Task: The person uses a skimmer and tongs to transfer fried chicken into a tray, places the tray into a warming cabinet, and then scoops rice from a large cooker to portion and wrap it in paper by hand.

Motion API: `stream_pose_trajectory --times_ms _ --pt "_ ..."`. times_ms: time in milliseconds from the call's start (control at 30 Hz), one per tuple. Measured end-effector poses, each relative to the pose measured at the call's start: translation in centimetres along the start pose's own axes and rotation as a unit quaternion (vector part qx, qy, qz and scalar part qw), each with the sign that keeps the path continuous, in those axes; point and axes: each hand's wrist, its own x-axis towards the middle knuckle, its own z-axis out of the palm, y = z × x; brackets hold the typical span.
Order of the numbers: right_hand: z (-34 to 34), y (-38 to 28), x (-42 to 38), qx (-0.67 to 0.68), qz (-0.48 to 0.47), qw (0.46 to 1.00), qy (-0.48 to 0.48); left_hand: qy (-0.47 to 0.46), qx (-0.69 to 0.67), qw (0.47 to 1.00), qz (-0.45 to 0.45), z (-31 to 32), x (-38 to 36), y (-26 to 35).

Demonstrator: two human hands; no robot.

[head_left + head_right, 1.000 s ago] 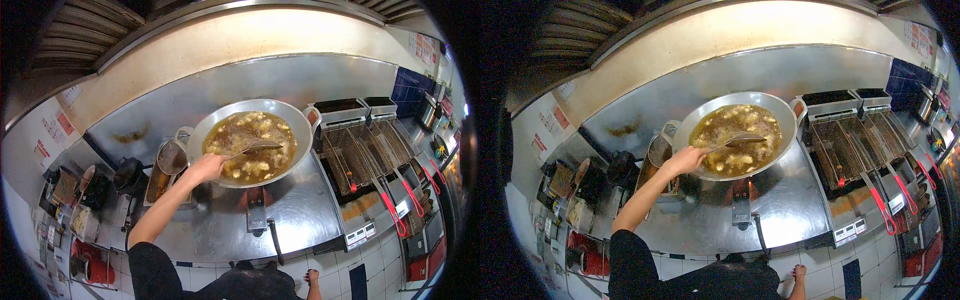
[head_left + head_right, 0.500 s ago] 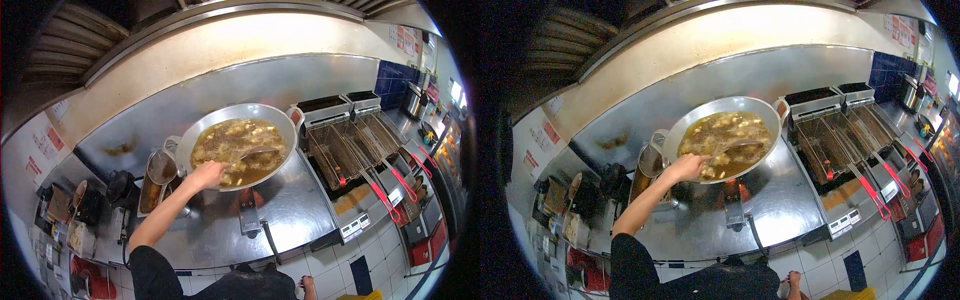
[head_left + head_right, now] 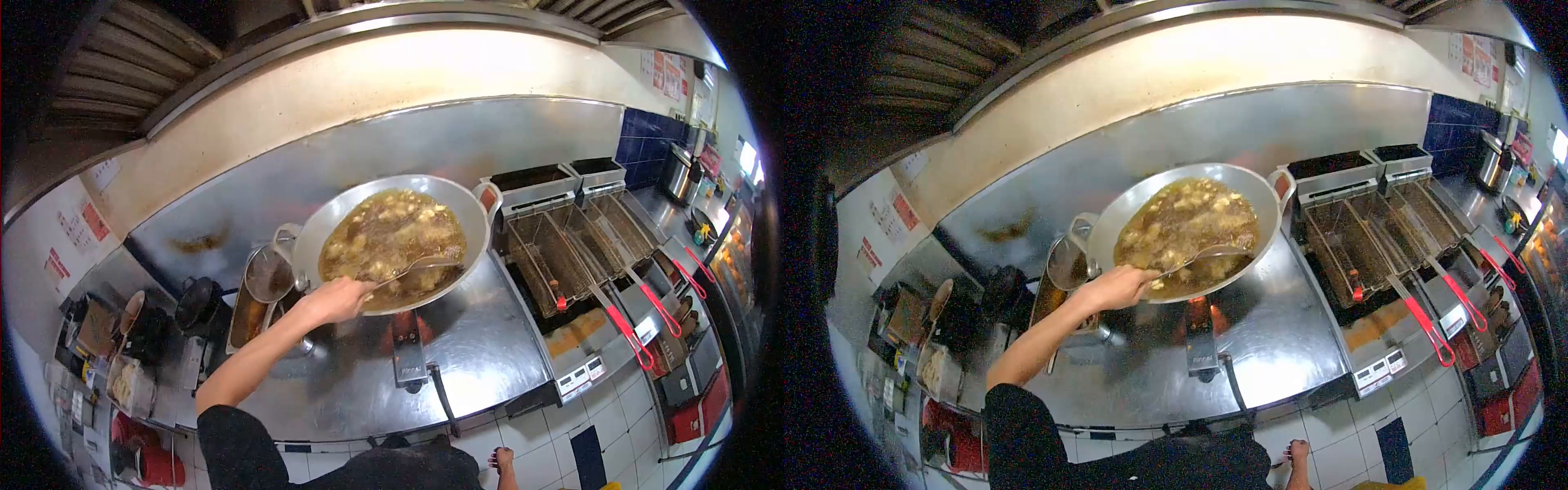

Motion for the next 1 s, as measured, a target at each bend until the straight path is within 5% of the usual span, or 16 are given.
stream_pose_trajectory --times_ms 167,433,567,633,733,833,900,1000 --pt "0.0 1.5 0.9 0.047 -0.022 0.999 0.014 -0.050 -0.028 0.998 -0.025 -3.9 -1.9 -0.1" --pt "-1.6 7.2 -0.1 -0.044 0.066 0.996 -0.031 0.045 -0.103 0.992 -0.066 -3.7 -6.8 -0.9" --pt "-1.3 15.2 10.7 -0.141 0.077 0.979 -0.126 -0.036 -0.111 0.991 -0.065 0.9 -4.9 -2.3" --pt "-0.7 7.4 3.2 -0.117 0.017 0.984 -0.134 0.003 -0.104 0.993 -0.051 1.3 -4.9 -2.4" --pt "0.6 3.1 3.5 -0.136 0.015 0.984 -0.118 0.034 -0.125 0.990 -0.051 -1.2 -7.9 -2.1" --pt "1.7 0.3 1.5 -0.088 -0.076 0.983 -0.139 0.091 -0.150 0.984 -0.031 -2.1 -11.2 -5.1" --pt "2.6 -0.6 -0.2 -0.056 -0.131 0.977 -0.157 0.147 -0.185 0.965 -0.117 -3.6 -15.6 -6.6" --pt "4.5 -1.6 -2.1 -0.075 -0.109 0.979 -0.156 0.263 -0.186 0.938 -0.127 -2.3 -21.6 -11.9"
